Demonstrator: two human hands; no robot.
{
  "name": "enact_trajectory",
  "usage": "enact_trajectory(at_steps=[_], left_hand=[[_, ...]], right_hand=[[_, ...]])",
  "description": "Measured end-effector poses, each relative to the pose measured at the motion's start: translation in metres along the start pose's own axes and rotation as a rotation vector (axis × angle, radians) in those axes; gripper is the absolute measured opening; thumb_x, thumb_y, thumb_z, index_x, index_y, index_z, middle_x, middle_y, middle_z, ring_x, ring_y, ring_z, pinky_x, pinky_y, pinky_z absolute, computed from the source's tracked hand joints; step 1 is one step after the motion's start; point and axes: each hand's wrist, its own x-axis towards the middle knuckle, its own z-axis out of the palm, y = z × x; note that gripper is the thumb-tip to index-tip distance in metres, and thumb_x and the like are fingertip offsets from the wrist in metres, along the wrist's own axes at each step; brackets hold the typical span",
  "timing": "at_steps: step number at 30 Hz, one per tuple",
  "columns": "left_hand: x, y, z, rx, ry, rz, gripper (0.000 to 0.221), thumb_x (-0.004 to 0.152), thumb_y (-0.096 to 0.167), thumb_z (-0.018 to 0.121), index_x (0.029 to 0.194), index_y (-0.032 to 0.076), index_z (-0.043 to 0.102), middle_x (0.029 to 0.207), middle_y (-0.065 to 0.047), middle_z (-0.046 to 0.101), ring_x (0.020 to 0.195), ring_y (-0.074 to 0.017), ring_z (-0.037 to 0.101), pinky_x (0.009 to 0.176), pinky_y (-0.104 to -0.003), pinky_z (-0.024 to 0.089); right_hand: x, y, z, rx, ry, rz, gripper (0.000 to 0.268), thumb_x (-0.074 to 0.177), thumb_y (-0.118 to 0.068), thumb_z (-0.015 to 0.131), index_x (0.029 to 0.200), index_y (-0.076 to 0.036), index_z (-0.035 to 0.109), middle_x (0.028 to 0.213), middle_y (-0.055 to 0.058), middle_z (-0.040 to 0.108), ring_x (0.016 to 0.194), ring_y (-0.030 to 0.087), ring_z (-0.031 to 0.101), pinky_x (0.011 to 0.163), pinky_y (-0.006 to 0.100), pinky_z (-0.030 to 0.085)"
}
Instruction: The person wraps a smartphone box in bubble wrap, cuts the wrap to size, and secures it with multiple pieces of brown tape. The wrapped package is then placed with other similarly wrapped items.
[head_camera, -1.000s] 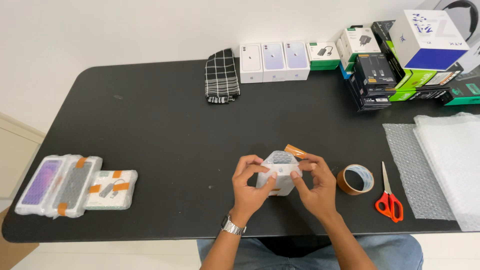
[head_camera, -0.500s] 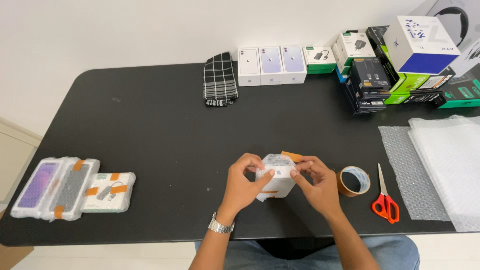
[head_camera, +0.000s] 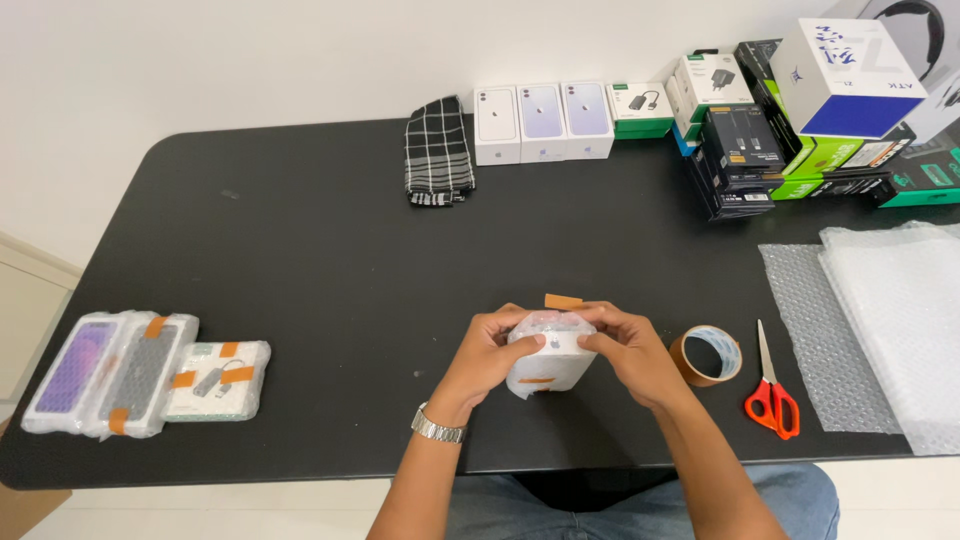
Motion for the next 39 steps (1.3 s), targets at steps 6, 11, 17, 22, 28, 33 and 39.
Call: enact_trajectory(at_steps=[6,11,17,22,28,33,39], left_hand=[[-0.001,0.005,-0.003,0.093,-0.024,0.167,0.036,0.095,0.002,0.089,0.129,0.009,0.094,0.103,-0.005,0.072,0.101,-0.0104,0.064,0.093,-0.031,0.056],[-0.002,0.019,-0.012,0.322,-0.099,0.392,0.023,0.101,0.015,0.093,0.123,0.02,0.097,0.101,-0.004,0.067,0.095,-0.0131,0.062,0.094,-0.038,0.058],[-0.003,0.018,-0.023,0.557,-0.138,0.55,0.02,0.103,0.026,0.094,0.122,0.023,0.097,0.106,-0.007,0.069,0.096,-0.0273,0.076,0.096,-0.046,0.065],[-0.003,0.013,-0.028,0.679,-0.099,0.655,0.017,0.106,0.03,0.091,0.121,0.025,0.097,0.11,-0.006,0.072,0.101,-0.0309,0.081,0.098,-0.045,0.068],[-0.005,0.011,-0.029,0.746,-0.067,0.7,0.016,0.105,0.03,0.09,0.12,0.025,0.096,0.109,-0.005,0.073,0.1,-0.0313,0.082,0.095,-0.045,0.069],[-0.014,0.012,-0.025,0.906,-0.061,0.828,0.024,0.107,0.037,0.087,0.126,0.024,0.093,0.105,-0.004,0.067,0.094,-0.0294,0.078,0.084,-0.043,0.068],[-0.035,0.027,-0.015,0.817,-0.17,0.816,0.045,0.103,0.036,0.091,0.141,0.012,0.086,0.103,-0.006,0.069,0.097,-0.0294,0.075,0.085,-0.042,0.068]], right_hand=[[0.008,0.027,-0.016,-0.041,-0.012,-0.103,0.029,0.095,0.002,0.084,0.122,-0.001,0.094,0.127,0.027,0.082,0.11,0.03,0.073,0.096,0.049,0.064],[0.006,0.03,-0.02,-0.081,0.007,-0.211,0.026,0.093,0.008,0.087,0.114,-0.004,0.098,0.118,0.017,0.08,0.097,0.018,0.068,0.091,0.038,0.062],[0.009,0.022,-0.02,-0.246,-0.041,-0.368,0.022,0.091,0.002,0.091,0.109,-0.009,0.099,0.12,0.018,0.082,0.098,0.023,0.077,0.088,0.043,0.061],[0.006,-0.002,-0.026,-0.418,-0.158,-0.553,0.022,0.098,-0.011,0.091,0.118,-0.014,0.098,0.125,0.02,0.082,0.1,0.036,0.086,0.091,0.053,0.068],[-0.001,-0.015,-0.029,-0.576,-0.257,-0.622,0.042,0.09,-0.016,0.098,0.131,-0.02,0.094,0.129,0.025,0.081,0.102,0.047,0.087,0.091,0.062,0.069],[0.007,-0.001,-0.03,-0.659,-0.175,-0.777,0.04,0.098,-0.007,0.088,0.129,-0.031,0.095,0.123,0.02,0.081,0.105,0.045,0.087,0.087,0.053,0.07],[0.008,0.005,-0.025,-0.663,-0.103,-0.793,0.035,0.097,-0.004,0.087,0.122,-0.027,0.097,0.13,0.02,0.084,0.112,0.041,0.088,0.094,0.051,0.074]])
